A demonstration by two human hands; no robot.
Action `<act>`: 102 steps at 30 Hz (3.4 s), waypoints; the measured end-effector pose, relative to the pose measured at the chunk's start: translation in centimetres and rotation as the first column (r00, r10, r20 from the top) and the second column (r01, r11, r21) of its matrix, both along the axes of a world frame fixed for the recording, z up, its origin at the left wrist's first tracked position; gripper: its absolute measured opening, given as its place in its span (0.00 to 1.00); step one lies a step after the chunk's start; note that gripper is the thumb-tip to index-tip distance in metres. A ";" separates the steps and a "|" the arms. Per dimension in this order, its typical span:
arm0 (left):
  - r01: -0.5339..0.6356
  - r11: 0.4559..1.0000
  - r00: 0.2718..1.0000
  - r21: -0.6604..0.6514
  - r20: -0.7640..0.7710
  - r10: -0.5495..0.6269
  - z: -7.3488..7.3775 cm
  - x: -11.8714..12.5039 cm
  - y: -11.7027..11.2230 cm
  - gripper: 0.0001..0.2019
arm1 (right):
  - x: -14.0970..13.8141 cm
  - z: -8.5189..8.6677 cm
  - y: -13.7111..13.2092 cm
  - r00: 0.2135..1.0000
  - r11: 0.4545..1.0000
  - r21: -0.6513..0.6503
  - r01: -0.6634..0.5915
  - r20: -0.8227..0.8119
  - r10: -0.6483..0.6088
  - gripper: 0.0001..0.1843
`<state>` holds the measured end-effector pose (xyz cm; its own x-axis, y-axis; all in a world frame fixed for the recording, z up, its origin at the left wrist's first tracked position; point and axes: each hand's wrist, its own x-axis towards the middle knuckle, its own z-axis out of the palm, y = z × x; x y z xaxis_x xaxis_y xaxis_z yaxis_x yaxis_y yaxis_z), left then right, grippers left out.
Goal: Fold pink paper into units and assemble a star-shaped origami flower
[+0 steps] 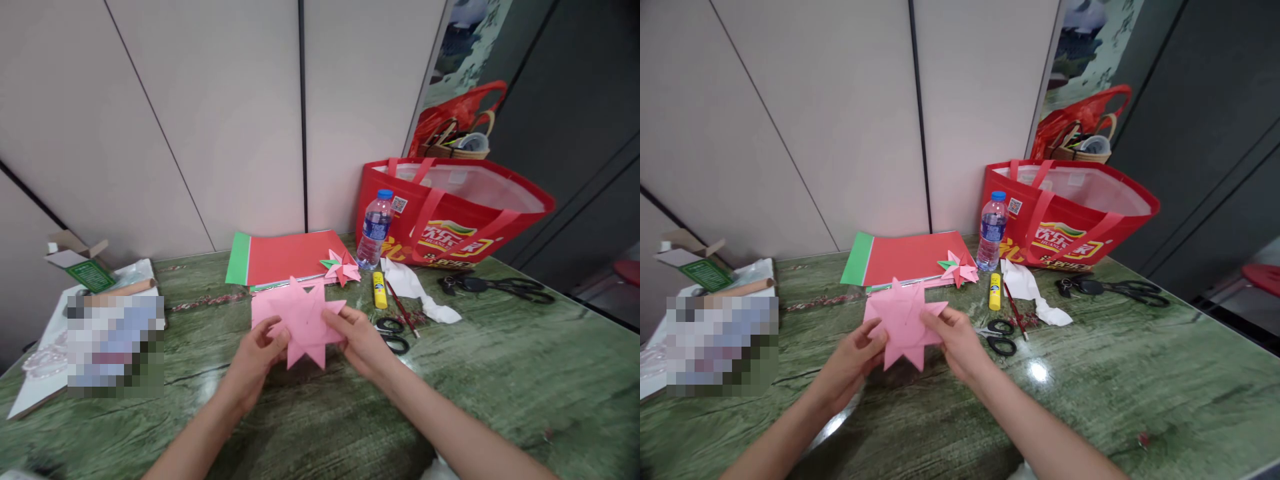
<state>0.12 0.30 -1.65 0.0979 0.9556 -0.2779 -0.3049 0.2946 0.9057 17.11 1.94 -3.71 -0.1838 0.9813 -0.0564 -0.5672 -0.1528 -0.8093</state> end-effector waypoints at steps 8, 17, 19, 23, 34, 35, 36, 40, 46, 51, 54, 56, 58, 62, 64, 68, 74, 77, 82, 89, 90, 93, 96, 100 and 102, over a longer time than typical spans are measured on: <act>0.168 0.982 0.934 0.089 0.306 -0.187 0.0 0.2 -0.4 0.31 | 0.5 0.6 -0.6 0.638 0.645 0.762 0.058 0.468 -0.611 0.11; 0.050 0.996 0.976 0.077 0.207 -0.065 0.5 0.2 0.2 0.14 | -0.2 0.3 -1.1 0.590 0.411 0.884 -0.223 0.458 -0.665 0.02; 0.019 0.996 0.983 0.083 0.182 -0.034 0.4 0.1 0.3 0.12 | 0.1 0.4 -0.9 0.550 0.537 0.841 -0.071 0.482 -0.682 0.04; 0.021 0.996 0.990 0.087 0.137 -0.033 0.4 0.2 0.1 0.12 | 0.4 0.1 -0.4 0.739 0.855 0.518 0.027 0.565 -0.366 0.23; 0.027 0.999 0.999 -0.017 0.027 -0.026 -0.4 0.4 -0.2 0.16 | 0.1 0.1 -1.0 0.634 0.829 0.523 -0.197 0.713 -0.300 0.23; 0.026 0.999 0.999 -0.033 0.025 -0.025 -0.4 0.3 -0.2 0.16 | 0.1 0.3 -1.1 0.622 0.804 0.552 -0.222 0.715 -0.319 0.20; 0.028 0.999 0.999 -0.044 0.026 -0.027 -0.4 0.3 -0.2 0.17 | 0.1 0.4 -1.1 0.621 0.788 0.568 -0.237 0.712 -0.327 0.18; 0.040 0.999 0.999 -0.034 0.019 -0.039 -0.3 0.2 -0.1 0.17 | 0.0 0.5 -1.0 0.660 0.842 0.503 -0.196 0.703 -0.266 0.13; -0.026 1.000 1.000 -0.007 -0.006 0.026 0.0 0.2 0.1 0.13 | -0.2 0.1 -0.3 0.921 0.990 0.122 -0.066 0.389 0.013 0.20; -0.078 0.997 0.997 0.021 -0.014 0.078 0.2 0.1 0.2 0.12 | -0.1 0.1 -0.3 0.858 0.987 0.052 -0.154 0.503 0.108 0.17; -0.140 0.989 0.990 0.046 0.000 0.140 0.2 -0.1 0.3 0.14 | 0.1 0.0 -0.2 0.855 0.994 0.094 -0.048 0.518 -0.007 0.19; -0.155 0.987 0.988 0.043 0.010 0.155 0.2 -0.2 0.4 0.17 | 0.3 0.0 0.0 0.875 0.985 0.157 0.071 0.465 -0.137 0.18; -0.140 0.990 0.990 0.020 0.006 0.140 0.2 -0.2 0.4 0.18 | 0.5 0.0 0.3 0.882 0.953 0.224 0.203 0.382 -0.278 0.17; -0.080 0.997 0.997 0.011 -0.011 0.080 0.1 -0.2 0.4 0.18 | 1.1 0.0 0.9 0.824 0.842 0.306 0.444 0.232 -0.518 0.18; -0.082 0.997 0.996 0.005 -0.024 0.082 0.1 -0.2 0.3 0.18 | 1.4 -0.2 1.2 0.787 0.798 0.314 0.514 0.197 -0.584 0.23; -0.100 0.995 0.995 -0.007 -0.027 0.100 0.1 -0.2 0.3 0.16 | 1.9 -0.6 1.9 0.744 0.746 0.308 0.591 0.151 -0.651 0.31; -0.062 0.998 0.998 -0.011 -0.031 0.062 0.0 -0.1 0.2 0.16 | 2.2 -0.9 2.3 0.742 0.747 0.324 0.581 0.168 -0.650 0.20; -0.057 0.998 0.998 -0.010 -0.037 0.057 -0.1 -0.1 0.2 0.16 | 2.2 -1.3 2.2 0.768 0.819 0.338 0.464 0.307 -0.562 0.11; -0.109 0.992 0.985 0.059 -0.128 0.116 -0.3 -0.4 0.6 0.16 | 2.1 -2.2 2.3 0.778 0.909 0.293 0.296 0.477 -0.408 0.05; -0.110 0.897 0.811 0.427 -0.483 0.330 -0.6 -1.7 1.7 0.10 | 2.9 -2.4 3.1 0.775 0.849 0.197 0.489 0.349 -0.527 0.13; -0.082 0.875 0.774 0.477 -0.523 0.357 -0.8 -2.0 1.9 0.11 | 2.9 -2.5 3.2 0.796 0.861 0.157 0.483 0.330 -0.507 0.15; 0.037 0.804 0.749 0.594 -0.549 0.371 -2.1 -2.8 2.8 0.17 | 2.8 -3.0 3.4 0.833 0.907 0.066 0.416 0.372 -0.409 0.16; 0.253 0.768 0.549 0.589 -0.740 0.387 -3.9 -3.5 3.8 0.21 | 2.7 -3.6 3.6 0.809 0.926 0.069 0.371 0.467 -0.359 0.16; 0.417 0.771 0.287 0.482 -0.874 0.391 -5.3 -4.2 4.6 0.22 | 2.9 -4.0 3.5 0.706 0.927 0.164 0.337 0.607 -0.364 0.18; 0.438 0.772 0.254 0.459 -0.888 0.384 -5.4 -4.4 4.7 0.22 | 3.1 -4.0 3.4 0.635 0.919 0.227 0.322 0.668 -0.388 0.20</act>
<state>-4.28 5.00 -7.01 0.2042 0.9163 0.3444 0.8324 -0.3477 0.4315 20.23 5.36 -7.71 0.2391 0.9691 0.0602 0.1584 0.0223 -0.9871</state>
